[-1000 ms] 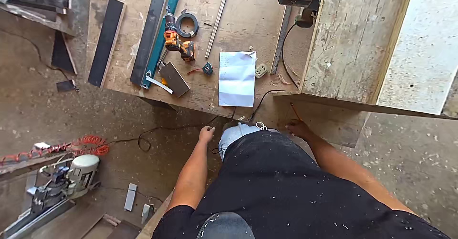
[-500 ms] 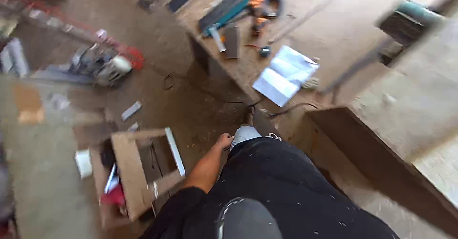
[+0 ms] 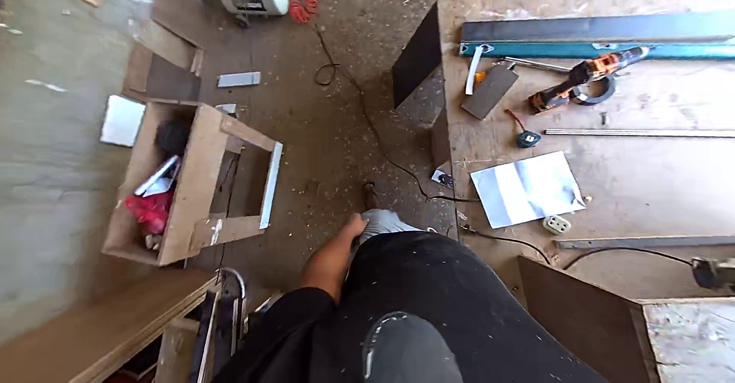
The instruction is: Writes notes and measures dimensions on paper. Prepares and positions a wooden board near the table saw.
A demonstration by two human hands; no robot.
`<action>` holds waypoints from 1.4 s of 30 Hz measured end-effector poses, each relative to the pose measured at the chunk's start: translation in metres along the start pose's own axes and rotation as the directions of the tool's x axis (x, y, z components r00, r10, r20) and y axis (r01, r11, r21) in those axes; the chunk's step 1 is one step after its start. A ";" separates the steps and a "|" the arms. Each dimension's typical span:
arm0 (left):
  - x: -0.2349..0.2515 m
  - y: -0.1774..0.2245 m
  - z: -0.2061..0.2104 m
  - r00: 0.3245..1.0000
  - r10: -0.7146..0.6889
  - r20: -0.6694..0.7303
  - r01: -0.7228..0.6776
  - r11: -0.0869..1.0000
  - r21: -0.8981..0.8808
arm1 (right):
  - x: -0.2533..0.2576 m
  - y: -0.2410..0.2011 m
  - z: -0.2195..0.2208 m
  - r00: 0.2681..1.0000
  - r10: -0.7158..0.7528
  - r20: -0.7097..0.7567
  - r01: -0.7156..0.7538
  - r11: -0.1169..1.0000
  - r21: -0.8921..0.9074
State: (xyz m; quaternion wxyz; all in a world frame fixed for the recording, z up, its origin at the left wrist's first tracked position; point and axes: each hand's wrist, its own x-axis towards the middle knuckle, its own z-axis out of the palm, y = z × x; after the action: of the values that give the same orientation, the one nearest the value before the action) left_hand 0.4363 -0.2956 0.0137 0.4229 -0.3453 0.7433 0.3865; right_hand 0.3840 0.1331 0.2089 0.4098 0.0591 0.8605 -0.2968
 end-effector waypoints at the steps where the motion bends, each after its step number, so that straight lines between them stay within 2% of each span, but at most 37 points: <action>1: 0.010 -0.011 -0.008 1.000 -0.002 -0.001 0.002 1.000 -0.023 | 0.023 -0.006 0.000 0.947 0.287 0.142 -0.303 0.946 0.112; 2: 0.021 -0.022 -0.017 1.000 -0.003 -0.017 0.002 0.999 -0.046 | 0.046 0.011 0.014 0.925 0.350 0.149 -0.371 0.915 0.158; 3: 0.032 -0.033 -0.029 0.999 -0.009 -0.035 0.006 0.997 -0.073 | 0.065 0.025 0.027 0.932 0.328 0.151 -0.348 0.929 0.127; 4: 0.039 -0.041 -0.044 0.999 -0.016 -0.035 0.011 0.994 -0.113 | 0.086 0.025 0.032 0.904 0.350 0.245 -0.381 0.920 0.092; 6: 0.049 -0.056 -0.079 1.000 -0.018 -0.022 0.013 0.982 -0.188 | 0.132 0.032 0.059 0.967 0.179 0.180 -0.204 0.970 0.131; 8: 0.052 -0.069 -0.115 0.999 -0.043 0.026 0.048 0.965 -0.259 | 0.158 -0.033 0.072 0.915 0.355 0.192 -0.380 0.918 0.116; 9: 0.054 -0.073 -0.135 0.997 -0.071 0.039 0.079 0.949 -0.305 | 0.176 -0.063 0.081 0.909 0.384 0.162 -0.402 0.911 0.096; 11: 0.057 -0.081 -0.172 0.990 -0.140 0.026 0.139 0.907 -0.397 | 0.210 -0.114 0.090 0.940 0.304 0.154 -0.300 0.953 -0.048; 13: 0.063 -0.089 -0.203 0.983 -0.181 -0.039 0.144 0.878 -0.456 | 0.246 -0.157 0.089 0.967 0.185 0.173 -0.136 0.955 -0.262; 14: 0.065 -0.094 -0.215 0.977 -0.197 -0.079 0.136 0.866 -0.482 | 0.262 -0.175 0.088 0.975 0.146 0.170 -0.089 0.948 -0.305; 19: 0.082 -0.113 -0.238 0.957 -0.267 -0.110 0.133 0.745 -0.654 | 0.315 -0.267 0.066 0.975 0.144 0.166 -0.144 0.989 -0.016; 23: 0.087 -0.120 -0.226 0.961 -0.276 0.007 0.211 0.716 -0.666 | 0.370 -0.297 0.051 0.969 0.197 0.151 -0.192 0.980 -0.048; 27: 0.083 -0.092 -0.241 0.967 -0.237 0.097 0.255 0.849 -0.463 | 0.429 -0.347 0.038 0.954 0.276 0.120 -0.279 0.960 0.007; 29: 0.083 -0.071 -0.259 0.951 -0.285 0.123 0.308 0.824 -0.475 | 0.475 -0.384 0.027 0.959 0.278 0.062 -0.282 0.957 0.070; 32: 0.108 -0.060 -0.269 0.906 -0.391 0.159 0.402 0.681 -0.612 | 0.562 -0.449 0.003 0.948 0.317 -0.035 -0.303 0.930 0.207; 34: 0.128 -0.032 -0.302 0.887 -0.431 0.168 0.429 0.632 -0.645 | 0.630 -0.505 -0.014 0.919 0.387 -0.078 -0.351 0.892 0.285; 36: 0.150 -0.001 -0.348 0.876 -0.436 0.206 0.465 0.651 -0.600 | 0.683 -0.553 -0.026 0.872 0.482 -0.084 -0.428 0.834 0.348; 37: 0.165 0.012 -0.369 0.880 -0.423 0.214 0.461 0.658 -0.596 | 0.714 -0.563 -0.028 0.847 0.522 -0.105 -0.439 0.796 0.417; 39: 0.188 0.042 -0.410 0.892 -0.416 0.178 0.424 0.631 -0.650 | 0.760 -0.576 -0.024 0.785 0.583 -0.211 -0.377 0.719 0.584; 41: 0.203 0.080 -0.450 0.887 -0.444 0.129 0.387 0.562 -0.731 | 0.799 -0.578 -0.021 0.730 0.617 -0.293 -0.239 0.633 0.737; 42: 0.210 0.097 -0.469 0.888 -0.445 0.119 0.381 0.566 -0.731 | 0.817 -0.578 -0.020 0.708 0.636 -0.306 -0.158 0.565 0.810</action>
State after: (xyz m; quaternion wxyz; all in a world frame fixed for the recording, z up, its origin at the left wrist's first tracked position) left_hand 0.1003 -0.6960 0.0136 0.2959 -0.6645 0.4374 0.5287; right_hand -0.3656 -0.4433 -0.1188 0.1316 0.5071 0.7059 -0.4767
